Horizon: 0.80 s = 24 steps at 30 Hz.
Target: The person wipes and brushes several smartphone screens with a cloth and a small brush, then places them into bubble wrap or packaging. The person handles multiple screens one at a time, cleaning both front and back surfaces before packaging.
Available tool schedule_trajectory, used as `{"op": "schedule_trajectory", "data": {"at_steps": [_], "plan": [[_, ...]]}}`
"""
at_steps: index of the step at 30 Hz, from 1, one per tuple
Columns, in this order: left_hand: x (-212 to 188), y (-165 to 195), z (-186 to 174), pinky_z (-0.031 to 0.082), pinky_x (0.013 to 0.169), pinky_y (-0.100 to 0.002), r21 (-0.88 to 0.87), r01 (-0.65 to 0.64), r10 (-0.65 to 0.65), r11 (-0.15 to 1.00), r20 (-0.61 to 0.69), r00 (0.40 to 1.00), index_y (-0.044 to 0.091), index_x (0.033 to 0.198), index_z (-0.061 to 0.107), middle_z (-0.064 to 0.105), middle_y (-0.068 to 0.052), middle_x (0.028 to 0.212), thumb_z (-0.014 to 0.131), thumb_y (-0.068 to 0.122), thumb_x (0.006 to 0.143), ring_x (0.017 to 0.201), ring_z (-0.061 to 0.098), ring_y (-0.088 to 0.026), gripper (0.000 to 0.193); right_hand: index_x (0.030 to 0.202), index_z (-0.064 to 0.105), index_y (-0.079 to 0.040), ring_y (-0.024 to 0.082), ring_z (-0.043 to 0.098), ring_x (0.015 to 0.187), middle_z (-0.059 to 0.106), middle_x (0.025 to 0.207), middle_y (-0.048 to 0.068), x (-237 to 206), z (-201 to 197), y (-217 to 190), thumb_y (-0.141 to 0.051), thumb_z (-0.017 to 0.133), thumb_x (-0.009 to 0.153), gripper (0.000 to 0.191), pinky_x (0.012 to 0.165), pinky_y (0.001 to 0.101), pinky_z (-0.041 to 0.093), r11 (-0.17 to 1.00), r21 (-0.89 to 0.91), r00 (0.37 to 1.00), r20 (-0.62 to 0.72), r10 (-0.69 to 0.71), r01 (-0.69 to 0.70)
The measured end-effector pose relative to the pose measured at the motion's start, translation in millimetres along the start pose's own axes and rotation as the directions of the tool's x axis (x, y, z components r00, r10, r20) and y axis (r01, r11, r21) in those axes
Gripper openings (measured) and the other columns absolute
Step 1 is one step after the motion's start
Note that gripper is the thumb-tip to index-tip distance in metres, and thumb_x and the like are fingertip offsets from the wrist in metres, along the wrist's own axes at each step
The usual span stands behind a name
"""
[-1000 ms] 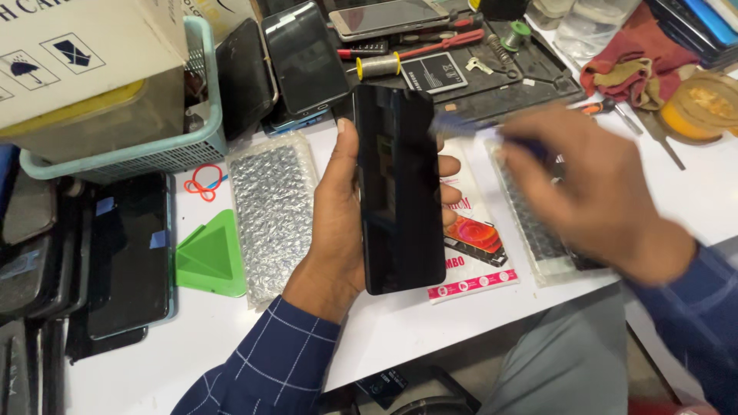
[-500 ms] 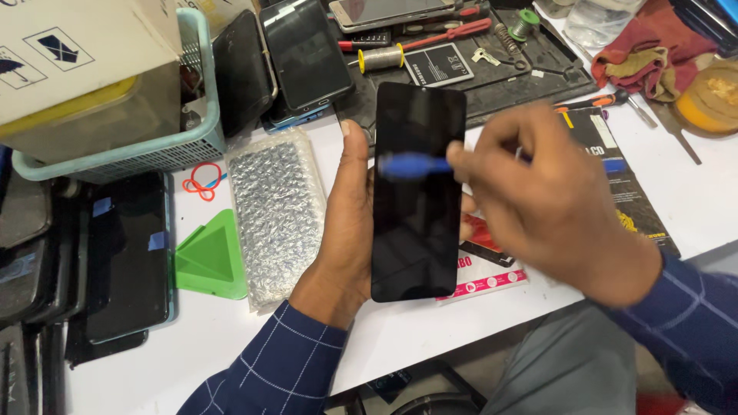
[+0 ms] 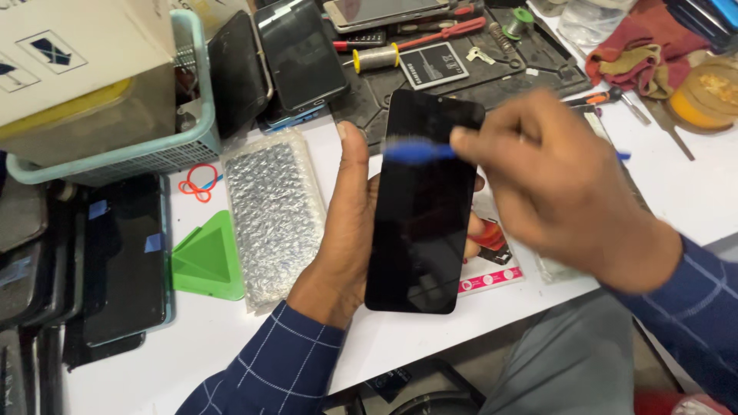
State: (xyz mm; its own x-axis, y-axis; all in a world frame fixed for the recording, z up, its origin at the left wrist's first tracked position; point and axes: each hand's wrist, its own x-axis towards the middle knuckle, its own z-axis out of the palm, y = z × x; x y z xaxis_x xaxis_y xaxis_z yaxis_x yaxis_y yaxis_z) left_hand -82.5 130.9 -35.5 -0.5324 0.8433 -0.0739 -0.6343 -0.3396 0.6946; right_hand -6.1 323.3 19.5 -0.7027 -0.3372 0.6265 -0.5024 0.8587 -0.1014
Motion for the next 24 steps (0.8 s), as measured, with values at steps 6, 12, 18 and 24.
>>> {"op": "schedule_trajectory", "data": {"at_steps": [6,12,18,24], "plan": [[-3,1,1,0.065,0.067,-0.040,-0.036,0.027,-0.028,0.999,-0.019,0.999,-0.006,0.130,0.061,0.072,-0.024,0.093,0.014,0.089,0.090,0.076,0.075,-0.032,0.114,0.114,0.071,0.000,0.024,0.062,0.075,0.059,0.097,0.016,15,-4,-7,0.015,0.065,0.079,0.038,0.061,0.0343,0.050,0.999,0.031,1.000,-0.021,0.019,-0.019],[-4,2,1,0.064,0.070,-0.040,-0.038,0.053,-0.052,0.998,0.020,0.998,-0.008,0.130,0.063,0.072,-0.025,0.095,0.016,0.090,0.090,0.077,0.075,-0.032,0.116,0.111,0.072,0.001,0.025,0.061,0.071,0.061,0.093,0.017,17,-8,-6,0.013,0.071,0.085,0.029,0.056,0.0347,0.046,0.996,-0.090,0.994,-0.112,0.017,-0.027],[-5,5,3,0.064,0.073,-0.041,-0.035,0.024,-0.024,0.999,-0.005,1.000,-0.006,0.129,0.063,0.073,-0.024,0.093,0.018,0.087,0.091,0.079,0.075,-0.032,0.110,0.118,0.072,-0.005,0.016,0.060,0.073,0.062,0.101,0.012,9,-6,-4,0.008,0.070,0.091,0.030,0.063,0.0309,0.046,0.997,0.073,0.999,-0.019,0.038,-0.037],[-4,6,6,0.064,0.073,-0.043,-0.110,-0.028,0.028,0.994,0.000,1.000,-0.005,0.133,0.061,0.072,-0.021,0.100,0.021,0.083,0.096,0.080,0.074,-0.031,0.103,0.111,0.074,0.001,0.020,0.057,0.067,0.062,0.094,0.015,-3,-11,2,0.013,0.068,0.081,0.033,0.058,0.0332,0.045,0.995,-0.031,0.994,-0.045,0.096,-0.097]]}}
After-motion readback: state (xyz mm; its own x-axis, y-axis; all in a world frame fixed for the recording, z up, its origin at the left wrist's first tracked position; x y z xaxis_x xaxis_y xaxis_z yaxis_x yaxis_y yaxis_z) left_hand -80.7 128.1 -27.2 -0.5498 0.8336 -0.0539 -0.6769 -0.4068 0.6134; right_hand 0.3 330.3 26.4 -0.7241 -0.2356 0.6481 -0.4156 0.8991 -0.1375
